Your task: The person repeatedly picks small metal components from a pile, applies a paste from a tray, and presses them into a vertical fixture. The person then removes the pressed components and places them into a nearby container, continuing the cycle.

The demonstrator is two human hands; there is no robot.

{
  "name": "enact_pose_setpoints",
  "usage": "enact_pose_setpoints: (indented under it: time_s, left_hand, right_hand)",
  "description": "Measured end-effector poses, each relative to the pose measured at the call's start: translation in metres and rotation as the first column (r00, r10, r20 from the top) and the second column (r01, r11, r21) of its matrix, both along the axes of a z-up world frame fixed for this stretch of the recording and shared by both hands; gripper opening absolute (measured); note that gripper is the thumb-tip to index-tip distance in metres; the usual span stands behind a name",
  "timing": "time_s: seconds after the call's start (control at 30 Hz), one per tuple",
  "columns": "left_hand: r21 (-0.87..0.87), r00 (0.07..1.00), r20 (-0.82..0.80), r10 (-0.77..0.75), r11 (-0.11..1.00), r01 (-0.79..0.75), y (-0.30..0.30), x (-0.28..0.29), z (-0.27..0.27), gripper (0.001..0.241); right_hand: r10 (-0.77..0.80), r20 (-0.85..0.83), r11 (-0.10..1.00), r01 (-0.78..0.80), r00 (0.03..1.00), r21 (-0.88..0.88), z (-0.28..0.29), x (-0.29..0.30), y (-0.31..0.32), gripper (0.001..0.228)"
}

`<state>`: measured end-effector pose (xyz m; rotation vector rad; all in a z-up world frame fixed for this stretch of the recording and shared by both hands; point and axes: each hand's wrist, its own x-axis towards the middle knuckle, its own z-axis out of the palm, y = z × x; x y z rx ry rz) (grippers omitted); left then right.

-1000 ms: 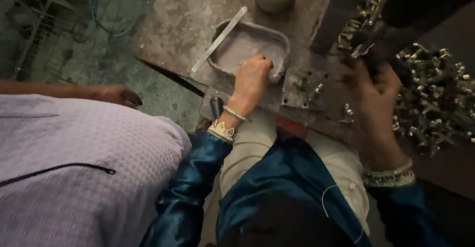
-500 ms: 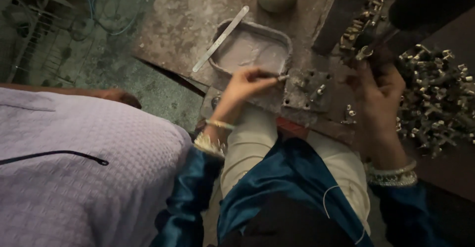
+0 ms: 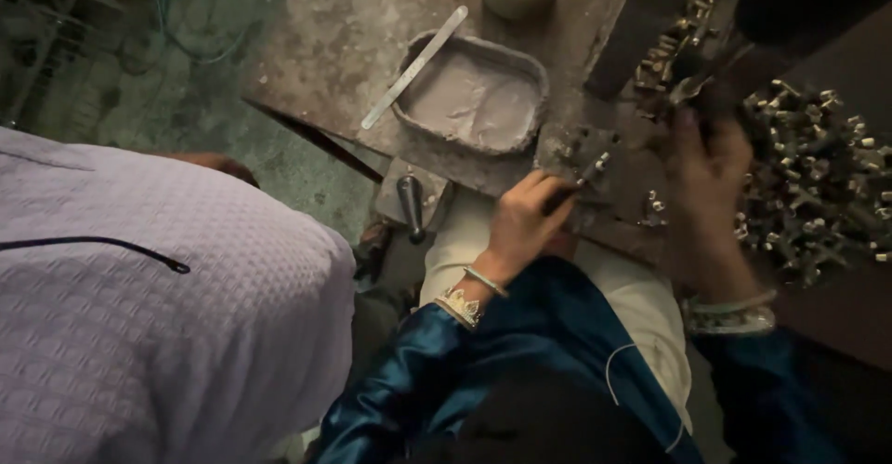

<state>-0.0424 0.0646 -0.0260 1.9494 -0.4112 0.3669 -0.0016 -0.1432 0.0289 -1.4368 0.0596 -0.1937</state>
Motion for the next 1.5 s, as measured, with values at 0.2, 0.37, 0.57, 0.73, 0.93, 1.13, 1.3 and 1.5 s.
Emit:
enact_pose_setpoints:
  time_s: [0.2, 0.37, 0.57, 0.73, 0.93, 1.13, 1.3, 1.5]
  left_hand:
    - [0.078, 0.991, 0.074, 0.111, 0.99, -0.117, -0.01, 0.017, 0.019, 0.025]
    - [0.315, 0.976, 0.141, 0.166, 0.927, -0.203, -0.022, 0.054, 0.013, 0.024]
    - [0.125, 0.98, -0.168, 0.109, 0.988, -0.089, -0.007, 0.052, 0.029, 0.023]
    - [-0.632, 0.814, -0.512, -0.274, 0.762, -0.142, -0.005, 0.035, 0.003, 0.036]
    - [-0.646, 0.851, -0.458, -0.258, 0.754, -0.12, -0.01, 0.025, 0.025, 0.043]
    - [-0.691, 0.928, -0.234, -0.29, 0.721, 0.051, -0.018, 0.03, 0.167, 0.04]
    - [0.197, 0.872, 0.439, -0.218, 0.97, 0.143, -0.017, 0.058, 0.1, 0.054]
    - [0.422, 0.99, 0.126, -0.057, 0.907, -0.001, 0.002, 0.087, 0.051, 0.03]
  right_hand:
    - [0.008, 0.076, 0.996, -0.001, 0.997, -0.086, 0.004, 0.0, 0.005, 0.018]
    - [-0.049, 0.009, 0.992, 0.047, 0.999, 0.116, 0.0, 0.002, 0.005, 0.021]
    - [-0.062, 0.043, 0.968, 0.05, 0.997, 0.245, -0.002, 0.005, 0.007, 0.014]
    - [-0.053, 0.056, 0.985, 0.043, 0.997, 0.165, -0.018, 0.006, 0.0, 0.02]
    - [-0.082, 0.025, 0.989, 0.079, 0.996, 0.123, -0.012, 0.008, 0.0, 0.021]
    - [-0.02, 0.003, 0.999, 0.02, 1.0, 0.05, -0.046, 0.016, -0.027, 0.025]
    - [0.12, 0.032, 0.976, -0.124, 0.992, 0.178, -0.088, 0.018, -0.039, 0.025]
    - [0.069, -0.319, 0.975, -0.132, 0.945, -0.18, -0.097, -0.008, -0.046, 0.033]
